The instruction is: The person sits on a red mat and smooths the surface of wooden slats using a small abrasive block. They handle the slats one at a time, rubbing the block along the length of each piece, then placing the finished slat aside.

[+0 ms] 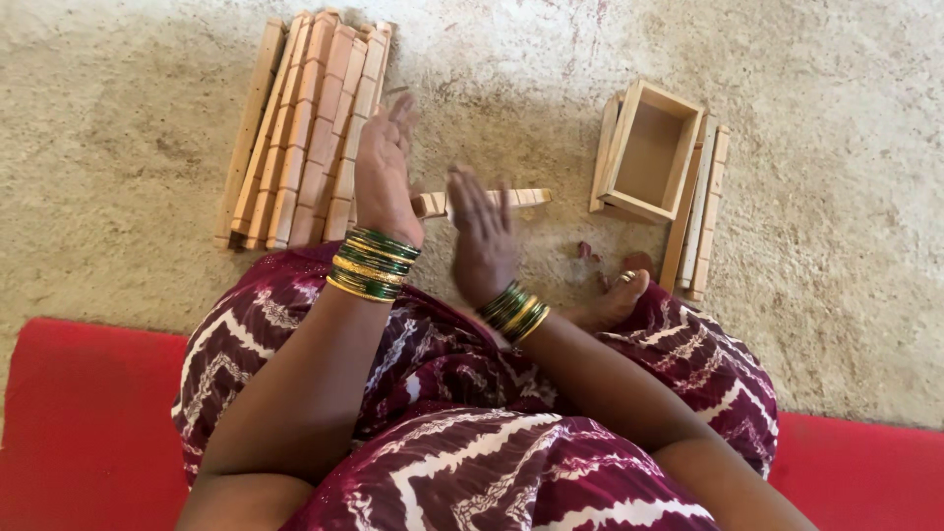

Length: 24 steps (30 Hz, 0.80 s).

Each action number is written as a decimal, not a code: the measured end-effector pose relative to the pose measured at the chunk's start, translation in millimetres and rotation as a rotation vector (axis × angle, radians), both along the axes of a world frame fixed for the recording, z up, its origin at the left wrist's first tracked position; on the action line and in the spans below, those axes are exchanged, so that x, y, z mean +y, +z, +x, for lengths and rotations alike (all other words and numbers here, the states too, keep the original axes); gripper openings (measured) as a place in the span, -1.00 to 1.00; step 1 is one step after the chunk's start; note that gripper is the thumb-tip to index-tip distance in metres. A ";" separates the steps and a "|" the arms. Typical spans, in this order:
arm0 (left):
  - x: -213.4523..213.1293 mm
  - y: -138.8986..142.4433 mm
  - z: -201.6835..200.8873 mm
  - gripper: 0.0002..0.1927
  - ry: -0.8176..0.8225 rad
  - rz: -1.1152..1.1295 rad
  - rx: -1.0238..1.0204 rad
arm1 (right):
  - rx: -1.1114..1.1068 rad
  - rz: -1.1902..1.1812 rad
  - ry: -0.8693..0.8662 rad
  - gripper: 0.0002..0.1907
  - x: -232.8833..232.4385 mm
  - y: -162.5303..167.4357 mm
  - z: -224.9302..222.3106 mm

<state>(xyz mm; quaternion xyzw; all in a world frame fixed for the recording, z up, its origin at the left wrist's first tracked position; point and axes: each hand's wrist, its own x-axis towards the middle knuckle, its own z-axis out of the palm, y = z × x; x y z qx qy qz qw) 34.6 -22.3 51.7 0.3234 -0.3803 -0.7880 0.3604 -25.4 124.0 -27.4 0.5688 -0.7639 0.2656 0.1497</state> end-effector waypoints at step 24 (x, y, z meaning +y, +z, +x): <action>-16.8 -6.1 -4.4 -0.75 -0.041 0.154 -0.126 | -0.195 -0.100 -0.061 -0.70 21.1 -11.4 -60.5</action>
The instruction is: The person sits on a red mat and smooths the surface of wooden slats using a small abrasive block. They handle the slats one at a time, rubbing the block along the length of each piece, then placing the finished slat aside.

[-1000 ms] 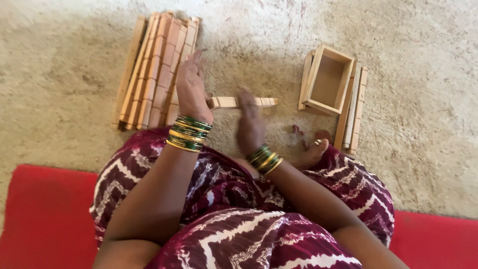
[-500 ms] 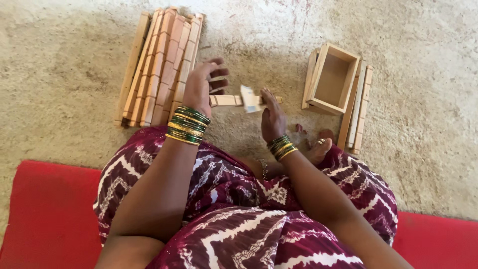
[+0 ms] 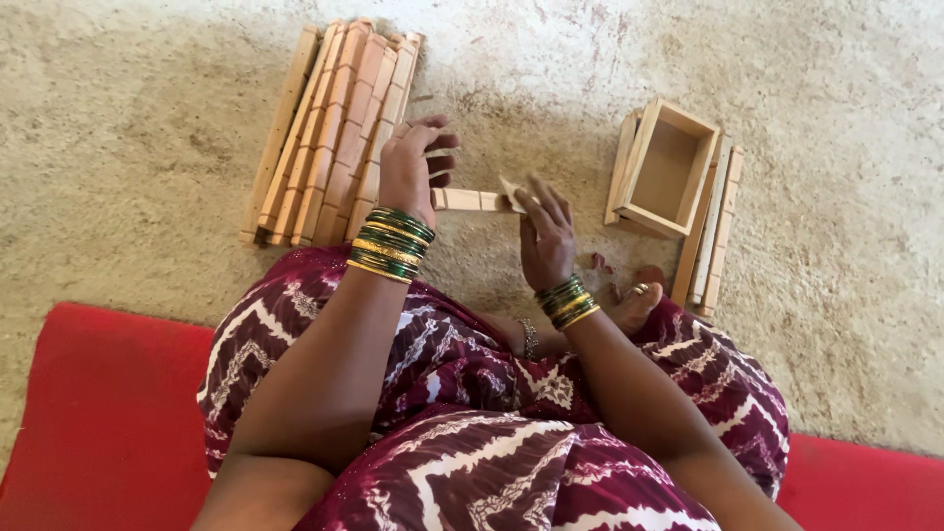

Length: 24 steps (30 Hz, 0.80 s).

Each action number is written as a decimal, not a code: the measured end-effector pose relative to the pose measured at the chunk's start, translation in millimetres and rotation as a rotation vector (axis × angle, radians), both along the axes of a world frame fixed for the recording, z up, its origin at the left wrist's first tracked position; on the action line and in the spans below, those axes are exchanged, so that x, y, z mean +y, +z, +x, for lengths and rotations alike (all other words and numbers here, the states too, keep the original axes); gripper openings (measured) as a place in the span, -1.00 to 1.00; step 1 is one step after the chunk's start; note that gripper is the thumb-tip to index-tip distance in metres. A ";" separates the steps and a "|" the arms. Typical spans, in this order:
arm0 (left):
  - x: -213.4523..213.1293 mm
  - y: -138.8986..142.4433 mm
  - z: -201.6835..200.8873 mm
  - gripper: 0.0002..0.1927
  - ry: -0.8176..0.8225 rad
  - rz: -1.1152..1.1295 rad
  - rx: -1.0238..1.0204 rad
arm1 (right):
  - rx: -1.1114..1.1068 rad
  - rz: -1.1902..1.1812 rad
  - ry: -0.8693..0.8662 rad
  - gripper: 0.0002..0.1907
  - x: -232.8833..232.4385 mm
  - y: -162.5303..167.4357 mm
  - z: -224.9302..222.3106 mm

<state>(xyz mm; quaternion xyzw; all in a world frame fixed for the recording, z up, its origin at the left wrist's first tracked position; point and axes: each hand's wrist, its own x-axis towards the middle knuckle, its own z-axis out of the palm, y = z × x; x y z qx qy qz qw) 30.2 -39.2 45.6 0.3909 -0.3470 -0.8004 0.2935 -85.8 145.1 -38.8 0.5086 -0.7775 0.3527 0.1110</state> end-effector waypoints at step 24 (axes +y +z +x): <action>-20.4 -22.2 -2.9 -0.82 0.407 -0.330 0.146 | -0.283 0.171 -0.284 -0.88 20.9 -26.4 -67.4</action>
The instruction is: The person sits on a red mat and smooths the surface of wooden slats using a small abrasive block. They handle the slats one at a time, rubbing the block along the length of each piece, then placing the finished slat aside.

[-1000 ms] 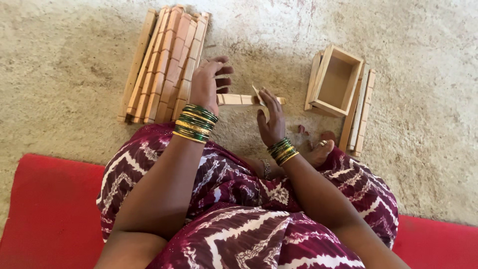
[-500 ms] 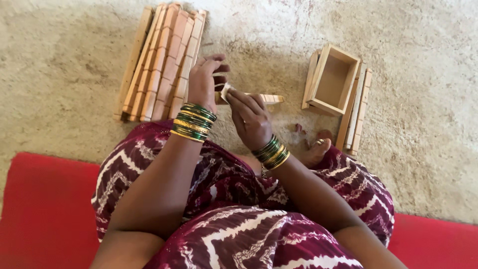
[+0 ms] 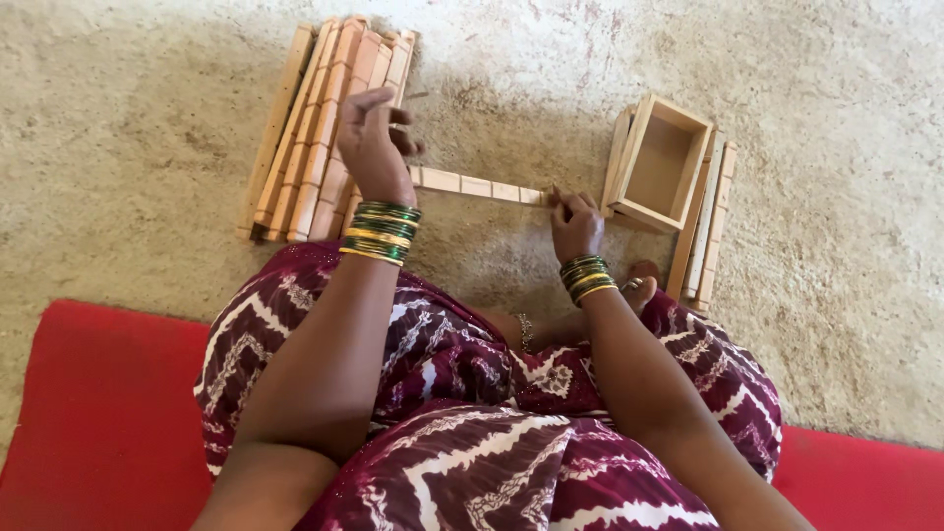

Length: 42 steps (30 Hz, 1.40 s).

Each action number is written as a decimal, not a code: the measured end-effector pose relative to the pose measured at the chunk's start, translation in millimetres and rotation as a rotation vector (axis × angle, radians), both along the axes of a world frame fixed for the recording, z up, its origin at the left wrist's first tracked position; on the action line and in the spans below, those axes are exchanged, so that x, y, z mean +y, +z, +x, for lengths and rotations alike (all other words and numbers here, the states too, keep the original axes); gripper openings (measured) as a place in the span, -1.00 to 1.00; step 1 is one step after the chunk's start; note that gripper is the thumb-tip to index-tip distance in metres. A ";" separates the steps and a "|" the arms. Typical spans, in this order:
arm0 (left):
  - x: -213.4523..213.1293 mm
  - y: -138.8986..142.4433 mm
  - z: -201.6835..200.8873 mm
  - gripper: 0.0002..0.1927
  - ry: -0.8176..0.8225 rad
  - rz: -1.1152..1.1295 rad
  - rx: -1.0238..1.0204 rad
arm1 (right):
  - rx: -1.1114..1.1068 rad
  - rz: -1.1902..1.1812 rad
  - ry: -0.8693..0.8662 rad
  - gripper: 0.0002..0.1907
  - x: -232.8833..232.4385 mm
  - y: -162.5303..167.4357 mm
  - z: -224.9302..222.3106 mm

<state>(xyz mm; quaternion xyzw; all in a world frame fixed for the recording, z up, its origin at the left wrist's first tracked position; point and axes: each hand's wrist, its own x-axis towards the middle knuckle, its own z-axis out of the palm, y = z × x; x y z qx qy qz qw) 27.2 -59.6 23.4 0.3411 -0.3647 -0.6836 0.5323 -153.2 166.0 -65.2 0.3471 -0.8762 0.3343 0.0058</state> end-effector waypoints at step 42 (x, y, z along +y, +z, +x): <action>25.1 -18.6 -15.4 -0.59 -0.205 0.013 0.145 | 0.187 -0.428 0.413 -0.91 -85.9 118.3 126.3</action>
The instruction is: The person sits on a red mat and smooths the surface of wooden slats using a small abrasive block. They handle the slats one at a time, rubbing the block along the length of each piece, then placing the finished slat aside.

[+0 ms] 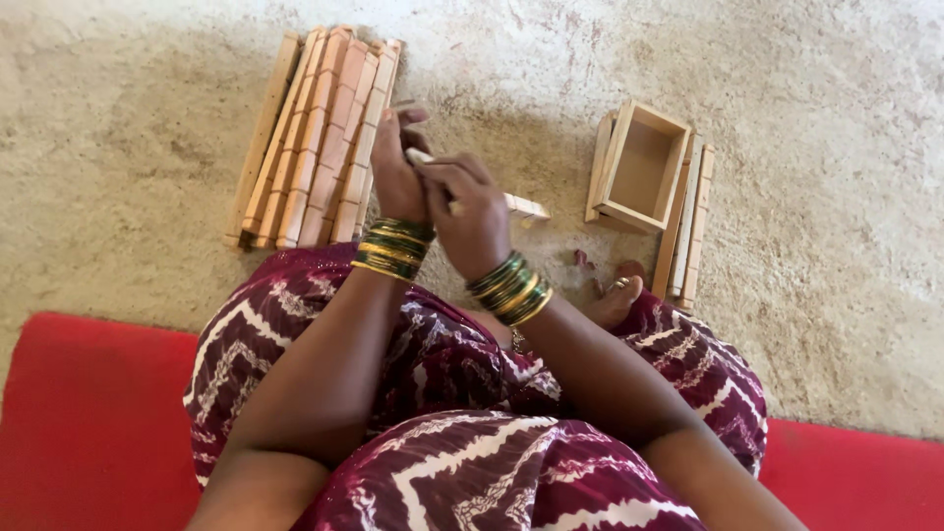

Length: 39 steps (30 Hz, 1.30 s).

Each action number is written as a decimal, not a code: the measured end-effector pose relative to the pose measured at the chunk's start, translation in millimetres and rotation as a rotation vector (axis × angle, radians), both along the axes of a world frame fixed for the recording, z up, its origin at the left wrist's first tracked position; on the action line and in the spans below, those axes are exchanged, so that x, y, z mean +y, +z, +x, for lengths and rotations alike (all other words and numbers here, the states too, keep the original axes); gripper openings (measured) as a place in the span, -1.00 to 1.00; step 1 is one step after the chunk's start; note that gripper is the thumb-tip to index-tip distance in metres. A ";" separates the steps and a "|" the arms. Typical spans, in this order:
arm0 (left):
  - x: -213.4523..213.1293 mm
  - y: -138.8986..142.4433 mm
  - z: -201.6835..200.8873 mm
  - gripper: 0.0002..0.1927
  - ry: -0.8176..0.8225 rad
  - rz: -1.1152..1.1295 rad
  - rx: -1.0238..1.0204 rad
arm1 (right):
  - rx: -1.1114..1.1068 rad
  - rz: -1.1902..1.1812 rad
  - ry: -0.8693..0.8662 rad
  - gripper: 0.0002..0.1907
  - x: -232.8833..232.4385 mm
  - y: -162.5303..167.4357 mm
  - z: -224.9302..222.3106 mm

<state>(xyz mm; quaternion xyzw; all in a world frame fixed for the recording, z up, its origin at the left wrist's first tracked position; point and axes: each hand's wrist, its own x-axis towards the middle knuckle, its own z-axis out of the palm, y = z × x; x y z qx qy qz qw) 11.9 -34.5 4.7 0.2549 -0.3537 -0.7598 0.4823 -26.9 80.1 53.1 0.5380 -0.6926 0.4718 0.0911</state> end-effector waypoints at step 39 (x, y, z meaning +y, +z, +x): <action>-0.4 35.1 11.8 -0.56 -0.057 -0.002 0.004 | -0.218 0.408 -0.478 -0.89 85.6 -111.6 -120.1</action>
